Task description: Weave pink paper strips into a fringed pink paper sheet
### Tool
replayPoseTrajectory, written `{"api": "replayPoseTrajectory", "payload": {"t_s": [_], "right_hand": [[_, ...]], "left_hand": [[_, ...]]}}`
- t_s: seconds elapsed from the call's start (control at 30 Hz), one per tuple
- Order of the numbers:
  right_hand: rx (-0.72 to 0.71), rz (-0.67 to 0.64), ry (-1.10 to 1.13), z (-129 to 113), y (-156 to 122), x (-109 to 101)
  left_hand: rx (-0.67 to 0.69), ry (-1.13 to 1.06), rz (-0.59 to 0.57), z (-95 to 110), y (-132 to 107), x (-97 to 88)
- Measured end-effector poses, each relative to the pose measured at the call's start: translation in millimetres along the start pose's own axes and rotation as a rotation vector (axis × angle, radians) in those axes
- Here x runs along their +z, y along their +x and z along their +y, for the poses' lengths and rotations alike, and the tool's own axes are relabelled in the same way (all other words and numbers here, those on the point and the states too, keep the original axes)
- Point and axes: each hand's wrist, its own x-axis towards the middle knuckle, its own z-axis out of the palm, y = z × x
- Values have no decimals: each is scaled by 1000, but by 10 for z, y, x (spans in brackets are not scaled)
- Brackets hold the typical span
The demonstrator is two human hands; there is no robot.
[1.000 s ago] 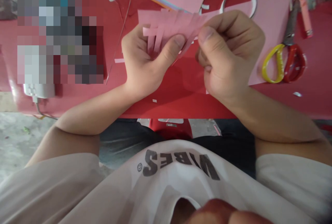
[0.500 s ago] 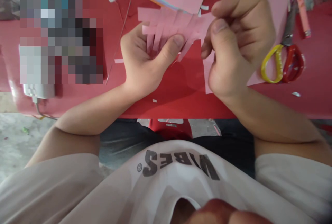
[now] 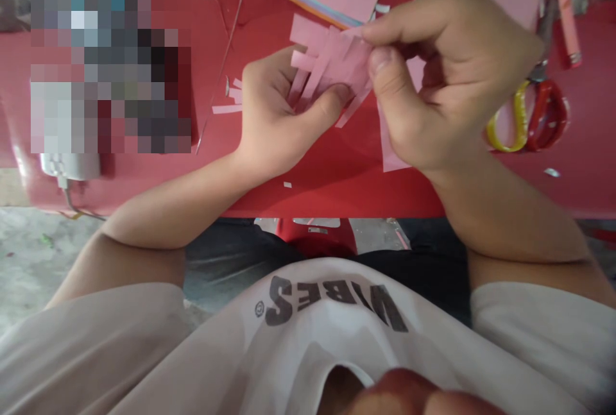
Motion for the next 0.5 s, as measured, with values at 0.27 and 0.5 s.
{"api": "replayPoseTrajectory", "payload": {"t_s": [0.27, 0.5], "right_hand": [[-7, -22, -26, 1, -13, -7], [-78, -3, -104, -8, -20, -8]], "left_hand": [[52, 53, 21, -12, 7, 15], [76, 57, 15, 22, 37, 2]]}}
